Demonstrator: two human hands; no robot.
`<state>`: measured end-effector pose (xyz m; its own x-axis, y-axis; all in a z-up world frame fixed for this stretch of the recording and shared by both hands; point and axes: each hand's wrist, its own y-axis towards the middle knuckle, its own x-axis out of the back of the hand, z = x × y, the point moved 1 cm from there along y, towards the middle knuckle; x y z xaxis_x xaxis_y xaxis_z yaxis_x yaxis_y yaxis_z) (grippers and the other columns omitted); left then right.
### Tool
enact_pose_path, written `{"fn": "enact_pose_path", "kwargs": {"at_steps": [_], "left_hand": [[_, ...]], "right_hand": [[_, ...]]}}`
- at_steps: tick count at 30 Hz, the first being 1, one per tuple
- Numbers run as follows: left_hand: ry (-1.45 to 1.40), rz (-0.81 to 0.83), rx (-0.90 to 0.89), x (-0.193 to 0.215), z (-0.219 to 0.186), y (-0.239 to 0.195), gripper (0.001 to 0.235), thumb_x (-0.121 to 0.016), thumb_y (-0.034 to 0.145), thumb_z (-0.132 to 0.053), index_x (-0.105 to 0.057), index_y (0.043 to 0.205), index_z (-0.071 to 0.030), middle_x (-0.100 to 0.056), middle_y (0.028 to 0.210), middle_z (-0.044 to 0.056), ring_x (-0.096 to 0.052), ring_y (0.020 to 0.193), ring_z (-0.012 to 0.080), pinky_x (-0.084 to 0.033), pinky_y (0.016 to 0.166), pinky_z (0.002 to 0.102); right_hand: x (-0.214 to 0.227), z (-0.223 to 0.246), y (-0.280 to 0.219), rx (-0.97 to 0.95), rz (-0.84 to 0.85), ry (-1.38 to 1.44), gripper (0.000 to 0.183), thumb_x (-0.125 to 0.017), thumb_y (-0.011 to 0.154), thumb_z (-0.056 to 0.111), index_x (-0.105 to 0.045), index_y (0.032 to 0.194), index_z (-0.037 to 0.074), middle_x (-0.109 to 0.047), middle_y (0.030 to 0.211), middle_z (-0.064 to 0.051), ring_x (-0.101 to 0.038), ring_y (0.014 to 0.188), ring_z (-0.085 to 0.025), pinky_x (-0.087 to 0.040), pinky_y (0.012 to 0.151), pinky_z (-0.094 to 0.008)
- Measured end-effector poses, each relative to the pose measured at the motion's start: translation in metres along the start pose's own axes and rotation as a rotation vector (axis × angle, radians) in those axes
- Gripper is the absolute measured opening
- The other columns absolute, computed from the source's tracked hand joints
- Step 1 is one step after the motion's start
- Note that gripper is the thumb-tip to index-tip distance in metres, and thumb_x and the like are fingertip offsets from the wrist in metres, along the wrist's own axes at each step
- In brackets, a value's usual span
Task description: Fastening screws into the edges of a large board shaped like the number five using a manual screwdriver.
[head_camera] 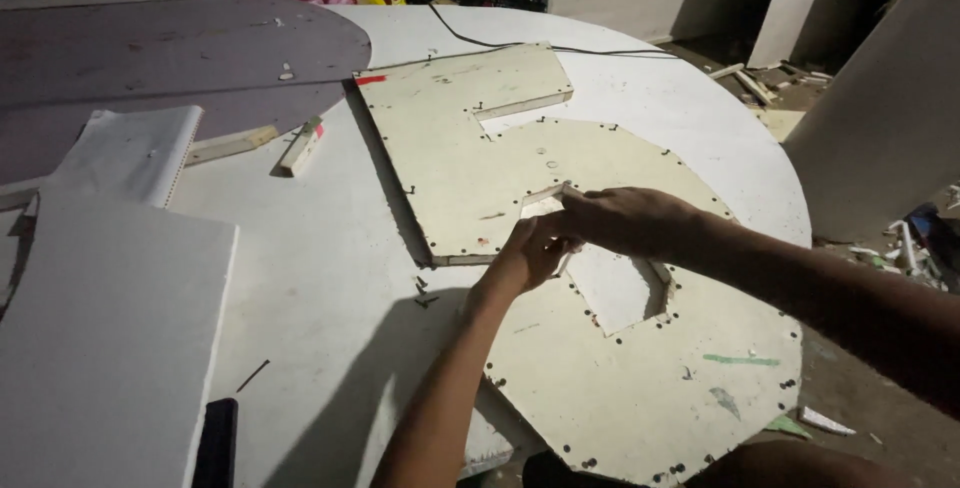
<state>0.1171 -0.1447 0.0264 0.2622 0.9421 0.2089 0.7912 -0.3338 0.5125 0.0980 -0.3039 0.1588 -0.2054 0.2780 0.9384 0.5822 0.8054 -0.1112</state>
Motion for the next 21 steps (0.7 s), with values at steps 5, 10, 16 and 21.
{"fn": "enact_pose_path", "kwargs": {"at_steps": [5, 10, 16, 21], "left_hand": [[0.112, -0.02, -0.097, -0.001, -0.025, -0.008, 0.013, -0.067, 0.099, -0.019, -0.07, 0.105, -0.008, -0.076, 0.092, 0.017, -0.076, 0.092, 0.0373, -0.061, 0.076, 0.043], [0.213, -0.114, -0.143, -0.003, -0.078, -0.01, 0.012, -0.071, 0.097, -0.018, -0.074, 0.108, -0.012, -0.078, 0.094, 0.012, -0.077, 0.092, 0.029, -0.062, 0.082, 0.04], [0.119, -0.073, 0.023, -0.006, -0.041, 0.0, 0.027, -0.086, 0.084, -0.032, -0.073, 0.101, -0.015, -0.079, 0.095, 0.006, -0.077, 0.095, 0.0238, -0.061, 0.084, 0.035], [0.173, 0.193, 0.168, 0.0, -0.032, 0.021, 0.023, -0.076, 0.086, -0.016, -0.073, 0.107, -0.008, -0.078, 0.104, 0.014, -0.07, 0.113, 0.0342, -0.055, 0.097, 0.047]], "right_hand": [[0.058, 0.02, -0.009, -0.278, 0.066, 0.507, 0.036, -0.067, 0.09, 0.011, -0.054, 0.121, -0.001, -0.072, 0.106, -0.021, -0.076, 0.098, -0.038, -0.065, 0.081, -0.049], [0.012, -0.005, -0.004, -0.625, 0.021, 0.602, 0.014, -0.061, 0.091, 0.019, -0.074, 0.09, 0.015, -0.078, 0.074, -0.013, -0.078, 0.069, -0.035, -0.06, 0.058, -0.044], [0.02, 0.015, -0.011, -0.325, -0.054, 0.512, 0.02, -0.06, 0.09, 0.005, -0.068, 0.109, 0.008, -0.074, 0.094, -0.024, -0.077, 0.081, -0.043, -0.064, 0.066, -0.051], [0.003, 0.015, -0.02, 0.017, -0.261, 0.237, 0.016, -0.064, 0.09, 0.004, -0.07, 0.105, 0.005, -0.071, 0.091, -0.022, -0.076, 0.078, -0.039, -0.065, 0.059, -0.049]]}}
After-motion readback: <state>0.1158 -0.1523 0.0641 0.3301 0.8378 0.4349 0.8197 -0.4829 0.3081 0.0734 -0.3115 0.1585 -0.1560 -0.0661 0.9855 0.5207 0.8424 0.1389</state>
